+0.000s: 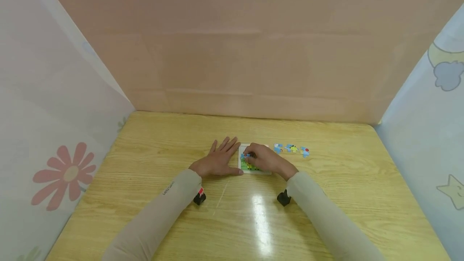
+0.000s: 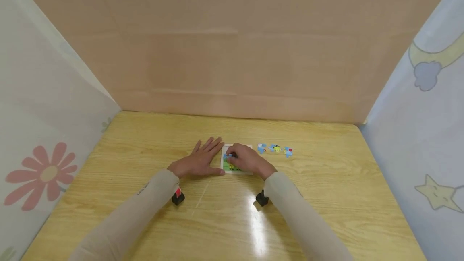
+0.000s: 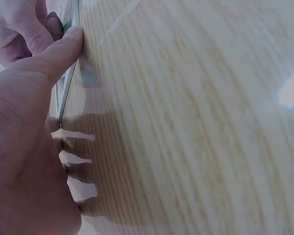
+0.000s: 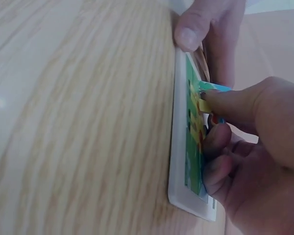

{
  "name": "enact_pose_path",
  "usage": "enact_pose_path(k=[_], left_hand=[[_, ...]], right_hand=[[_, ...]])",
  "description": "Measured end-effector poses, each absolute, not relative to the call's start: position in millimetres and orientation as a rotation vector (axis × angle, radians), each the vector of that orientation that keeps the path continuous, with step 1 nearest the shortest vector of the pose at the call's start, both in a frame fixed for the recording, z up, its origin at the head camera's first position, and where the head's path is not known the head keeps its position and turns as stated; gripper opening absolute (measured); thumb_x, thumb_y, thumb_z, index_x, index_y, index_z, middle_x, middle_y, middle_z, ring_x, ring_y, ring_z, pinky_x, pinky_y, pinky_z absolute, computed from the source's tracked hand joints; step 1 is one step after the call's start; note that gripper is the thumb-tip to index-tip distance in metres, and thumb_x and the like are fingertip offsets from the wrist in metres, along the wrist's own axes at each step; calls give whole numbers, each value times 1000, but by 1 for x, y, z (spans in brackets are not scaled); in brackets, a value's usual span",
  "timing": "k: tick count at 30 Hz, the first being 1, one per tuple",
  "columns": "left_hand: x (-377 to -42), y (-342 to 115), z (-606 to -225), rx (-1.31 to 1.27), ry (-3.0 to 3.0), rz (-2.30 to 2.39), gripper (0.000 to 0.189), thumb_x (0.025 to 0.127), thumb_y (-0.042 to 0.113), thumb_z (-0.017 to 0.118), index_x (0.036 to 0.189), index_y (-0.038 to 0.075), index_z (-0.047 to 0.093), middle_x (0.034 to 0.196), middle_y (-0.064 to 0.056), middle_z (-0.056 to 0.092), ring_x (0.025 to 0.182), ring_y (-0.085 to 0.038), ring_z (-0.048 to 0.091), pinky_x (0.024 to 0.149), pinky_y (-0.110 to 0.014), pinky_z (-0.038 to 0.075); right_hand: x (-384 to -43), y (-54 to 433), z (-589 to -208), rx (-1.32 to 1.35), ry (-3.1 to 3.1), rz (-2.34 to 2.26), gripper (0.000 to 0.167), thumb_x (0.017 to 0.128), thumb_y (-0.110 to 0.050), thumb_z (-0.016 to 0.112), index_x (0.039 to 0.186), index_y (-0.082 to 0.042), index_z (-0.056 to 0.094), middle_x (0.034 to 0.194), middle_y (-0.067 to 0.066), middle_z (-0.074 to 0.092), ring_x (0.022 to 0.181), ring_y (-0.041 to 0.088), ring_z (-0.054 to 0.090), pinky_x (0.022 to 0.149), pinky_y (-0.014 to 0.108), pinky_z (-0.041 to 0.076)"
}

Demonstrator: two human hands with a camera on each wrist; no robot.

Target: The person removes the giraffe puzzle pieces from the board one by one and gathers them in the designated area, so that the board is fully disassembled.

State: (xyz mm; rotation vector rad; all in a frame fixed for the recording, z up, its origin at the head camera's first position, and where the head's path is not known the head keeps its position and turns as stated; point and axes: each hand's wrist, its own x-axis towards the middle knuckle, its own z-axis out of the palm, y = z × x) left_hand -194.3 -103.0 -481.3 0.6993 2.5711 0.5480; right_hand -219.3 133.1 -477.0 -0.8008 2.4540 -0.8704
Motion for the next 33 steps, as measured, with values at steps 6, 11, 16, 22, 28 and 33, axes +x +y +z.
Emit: enact_pose_path(k=[6,11,16,22,28,33], left_hand=[[-195,-103,-477,692,2577,532,104,100,65,63,174,19,6,183,-1,-6,170,-29,-11,134,-65,-10],[-195,-101,-476,685,2582,530,98,103,64,58,174,19,7,183,-1,-5,170,-29,-10,134,-64,-10],[-195,-100,-482,681,2614,501,88,108,63,46,174,19,8,183,0,-4,170,-28,-9,134,-65,-8],[-196,-99,-488,659,2631,478,89,108,66,45,174,20,7,183,2,-5,170,-27,-9,135,-64,-8],[-194,-98,-487,657,2634,485,90,107,66,46,174,19,8,183,1,-4,170,-27,-8,135,-64,-8],[-193,-98,-487,659,2638,492,89,107,65,47,174,20,9,183,0,-3,170,-27,-8,135,-64,-8]], right_hand=[[-217,132,-476,-774,2465,-891,24,110,-17,60,127,-4,70,115,7,68,94,14,63,86,34,57],[-215,133,-476,-785,2486,-890,23,110,-18,59,126,-5,70,112,6,67,90,13,60,81,31,54],[-215,133,-477,-792,2486,-904,20,110,-18,59,121,-6,71,107,5,65,85,13,57,76,29,51],[-214,132,-482,-814,2508,-882,24,113,-16,51,121,-6,71,101,4,60,79,13,51,74,29,47],[-212,132,-482,-773,2491,-913,25,115,-16,47,123,-7,69,103,4,59,78,14,50,73,30,46],[-210,135,-481,-725,2451,-970,23,115,-17,47,122,-9,67,105,5,60,80,16,51,75,32,47]])
